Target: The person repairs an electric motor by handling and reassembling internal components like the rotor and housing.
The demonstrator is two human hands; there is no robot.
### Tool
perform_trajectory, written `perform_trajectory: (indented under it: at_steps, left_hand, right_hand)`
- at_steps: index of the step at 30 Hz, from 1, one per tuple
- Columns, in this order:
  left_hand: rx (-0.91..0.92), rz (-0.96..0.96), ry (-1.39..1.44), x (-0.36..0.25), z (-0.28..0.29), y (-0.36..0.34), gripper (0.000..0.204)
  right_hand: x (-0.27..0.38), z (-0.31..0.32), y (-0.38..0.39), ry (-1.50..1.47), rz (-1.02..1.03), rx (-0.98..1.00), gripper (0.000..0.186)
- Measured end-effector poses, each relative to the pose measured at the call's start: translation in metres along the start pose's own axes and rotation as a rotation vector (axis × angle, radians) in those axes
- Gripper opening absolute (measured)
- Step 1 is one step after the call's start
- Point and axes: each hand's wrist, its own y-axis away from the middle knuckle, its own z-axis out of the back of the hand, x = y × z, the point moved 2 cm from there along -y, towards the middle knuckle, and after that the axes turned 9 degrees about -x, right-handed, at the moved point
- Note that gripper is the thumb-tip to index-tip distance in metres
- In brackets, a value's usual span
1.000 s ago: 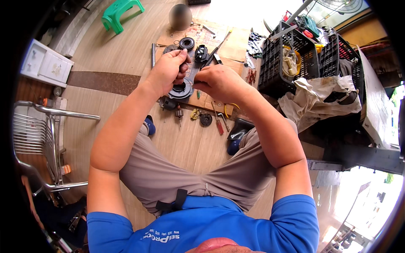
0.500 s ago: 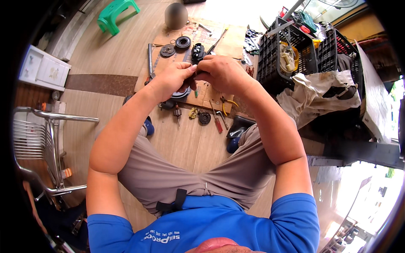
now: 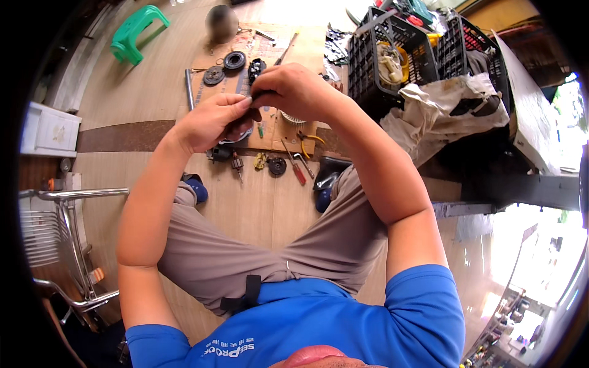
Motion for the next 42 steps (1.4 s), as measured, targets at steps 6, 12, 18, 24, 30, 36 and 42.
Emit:
perform_trajectory:
  at_steps: [6, 12, 18, 24, 30, 36, 42]
  left_hand:
    - [0.054, -0.174, -0.209, 0.001, 0.003, -0.006, 0.029]
    - [0.029, -0.097, -0.119, -0.001, -0.007, -0.003, 0.028]
    - [-0.247, -0.542, -0.684, 0.005, -0.015, -0.014, 0.027]
    - [-0.339, -0.642, -0.616, -0.001, -0.021, -0.009, 0.029]
    - [-0.26, -0.446, -0.51, 0.001, 0.002, -0.012, 0.028]
    - [-0.303, -0.377, -0.549, 0.0, -0.003, -0.007, 0.027]
    - [-0.436, -0.698, -0.804, 0.002, -0.013, -0.008, 0.025]
  right_hand:
    - [0.006, 0.0, 0.004, 0.057, 0.053, -0.053, 0.016]
    - [-0.005, 0.0, 0.007, 0.039, 0.084, -0.119, 0.015]
    - [-0.009, -0.004, 0.007, 0.218, 0.063, -0.1, 0.016]
    - [-0.007, 0.003, 0.009, 0.017, -0.075, -0.193, 0.014]
    - [-0.015, -0.004, 0.009, 0.057, -0.148, -0.189, 0.016]
    - [-0.01, -0.012, 0.008, 0.165, -0.12, -0.187, 0.02]
    - [-0.006, -0.006, 0.004, 0.12, -0.163, -0.154, 0.015]
